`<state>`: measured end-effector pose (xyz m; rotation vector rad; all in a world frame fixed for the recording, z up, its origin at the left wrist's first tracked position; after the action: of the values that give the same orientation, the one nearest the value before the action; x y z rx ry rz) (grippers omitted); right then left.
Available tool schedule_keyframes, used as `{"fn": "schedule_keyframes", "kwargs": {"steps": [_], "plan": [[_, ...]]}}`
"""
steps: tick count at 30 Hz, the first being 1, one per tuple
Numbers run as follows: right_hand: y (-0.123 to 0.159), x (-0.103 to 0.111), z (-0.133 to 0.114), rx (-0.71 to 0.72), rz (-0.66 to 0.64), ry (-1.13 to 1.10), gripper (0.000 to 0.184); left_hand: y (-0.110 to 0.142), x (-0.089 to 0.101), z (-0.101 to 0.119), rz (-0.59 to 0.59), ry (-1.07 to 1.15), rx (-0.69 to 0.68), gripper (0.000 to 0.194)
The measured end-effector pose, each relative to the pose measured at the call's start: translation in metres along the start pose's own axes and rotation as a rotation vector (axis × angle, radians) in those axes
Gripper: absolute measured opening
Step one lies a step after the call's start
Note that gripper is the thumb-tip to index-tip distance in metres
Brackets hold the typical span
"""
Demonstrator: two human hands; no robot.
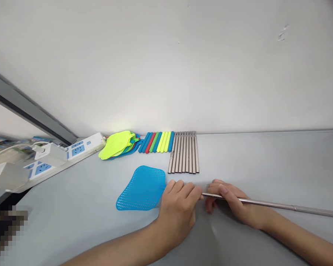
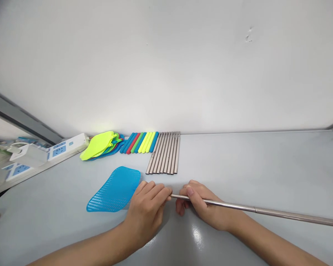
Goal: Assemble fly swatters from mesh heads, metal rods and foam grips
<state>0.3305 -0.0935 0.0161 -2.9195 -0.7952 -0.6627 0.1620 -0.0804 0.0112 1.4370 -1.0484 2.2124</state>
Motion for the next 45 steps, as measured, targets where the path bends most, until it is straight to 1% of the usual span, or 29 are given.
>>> {"fn": "schedule_keyframes", "kwargs": {"steps": [3,7,12,17,20,25,35,45], "plan": [[-0.0007,-0.0008,0.0022,-0.003,0.019,0.009,0.054,-0.0004,-0.0001,-0.0001,-0.001,-0.007,0.000,0.018],[-0.0017,-0.0013,0.0051,0.003,0.063,-0.012,0.051,-0.0007,-0.0004,-0.0015,-0.040,-0.010,0.004,0.021],[-0.0030,-0.0004,0.0068,-0.065,0.086,-0.029,0.047,-0.0016,0.0006,-0.0026,-0.099,0.011,0.037,0.024],[-0.0031,0.0005,0.0085,-0.101,0.086,0.004,0.048,-0.0025,0.0020,-0.0037,-0.164,0.083,0.047,0.022],[-0.0026,0.0006,0.0097,-0.126,0.087,0.015,0.049,-0.0026,0.0020,-0.0043,-0.174,0.096,0.048,0.021],[-0.0030,0.0013,0.0082,-0.121,0.091,0.011,0.048,-0.0031,0.0015,-0.0044,-0.187,0.099,0.042,0.022],[-0.0022,0.0013,0.0067,-0.136,0.096,0.023,0.048,-0.0034,0.0032,-0.0059,-0.269,0.129,0.048,0.025],[-0.0034,0.0006,0.0080,-0.122,0.101,0.003,0.048,-0.0037,0.0027,-0.0073,-0.268,0.140,0.039,0.025]]}}
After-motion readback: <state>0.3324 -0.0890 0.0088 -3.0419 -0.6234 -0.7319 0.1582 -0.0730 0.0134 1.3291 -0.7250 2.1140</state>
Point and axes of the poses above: each hand's wrist, its own y-axis away from the middle knuckle, its own x-axis out of the back of the hand, z = x × y, the point moved 1 cm from there along -y, towards the middle knuckle
